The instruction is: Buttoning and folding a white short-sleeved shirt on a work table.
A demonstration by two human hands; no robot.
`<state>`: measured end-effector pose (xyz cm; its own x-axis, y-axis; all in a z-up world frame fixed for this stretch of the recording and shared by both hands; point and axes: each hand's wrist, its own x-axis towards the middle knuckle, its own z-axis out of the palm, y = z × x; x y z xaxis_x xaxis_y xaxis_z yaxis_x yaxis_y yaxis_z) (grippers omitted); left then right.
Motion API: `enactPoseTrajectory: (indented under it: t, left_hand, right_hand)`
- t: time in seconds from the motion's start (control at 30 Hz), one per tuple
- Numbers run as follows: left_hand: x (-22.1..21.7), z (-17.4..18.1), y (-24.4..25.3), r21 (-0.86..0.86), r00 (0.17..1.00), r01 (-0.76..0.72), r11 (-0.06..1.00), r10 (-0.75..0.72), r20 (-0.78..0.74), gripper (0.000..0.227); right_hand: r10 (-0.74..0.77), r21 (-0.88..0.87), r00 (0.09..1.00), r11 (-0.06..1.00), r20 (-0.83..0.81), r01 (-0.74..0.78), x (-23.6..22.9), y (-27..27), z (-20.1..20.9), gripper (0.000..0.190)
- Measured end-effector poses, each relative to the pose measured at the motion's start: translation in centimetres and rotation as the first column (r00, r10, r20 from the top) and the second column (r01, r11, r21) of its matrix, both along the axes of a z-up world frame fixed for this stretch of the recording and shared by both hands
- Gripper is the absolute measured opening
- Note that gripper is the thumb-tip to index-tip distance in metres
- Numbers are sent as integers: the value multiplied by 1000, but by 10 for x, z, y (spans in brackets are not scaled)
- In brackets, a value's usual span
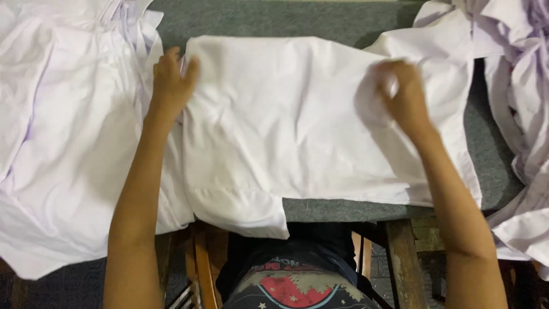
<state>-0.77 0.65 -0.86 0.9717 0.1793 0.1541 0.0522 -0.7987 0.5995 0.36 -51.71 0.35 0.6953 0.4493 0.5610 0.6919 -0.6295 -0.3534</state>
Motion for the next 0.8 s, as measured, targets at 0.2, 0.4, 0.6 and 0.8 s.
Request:
enactPoseTrajectory:
  t: [0.2, 0.4, 0.6, 0.8]
  left_hand:
    - [52, 78, -22, -179, 831, -65, 982, -46, -554, 96]
    - [54, 71, -5, -217, 959, 250, 943, -211, 188, 22]
    - [-8, 62, 23, 72, 787, 445, 893, -428, 445, 30]
    - [-51, 160, -25, -508, 785, 122, 853, -396, -476, 59]
  right_hand:
    - [-111, -312, 925, 950, -364, -9, 51, -6, 59, 78]
    - [-20, -332, 982, 940, 190, 83, 60, -16, 48, 13]
    - [0, -332, 789, 907, 614, 258, 24, -47, -16, 13]
    - [-224, -771, 957, 637, -186, -1, -28, -14, -8, 23]
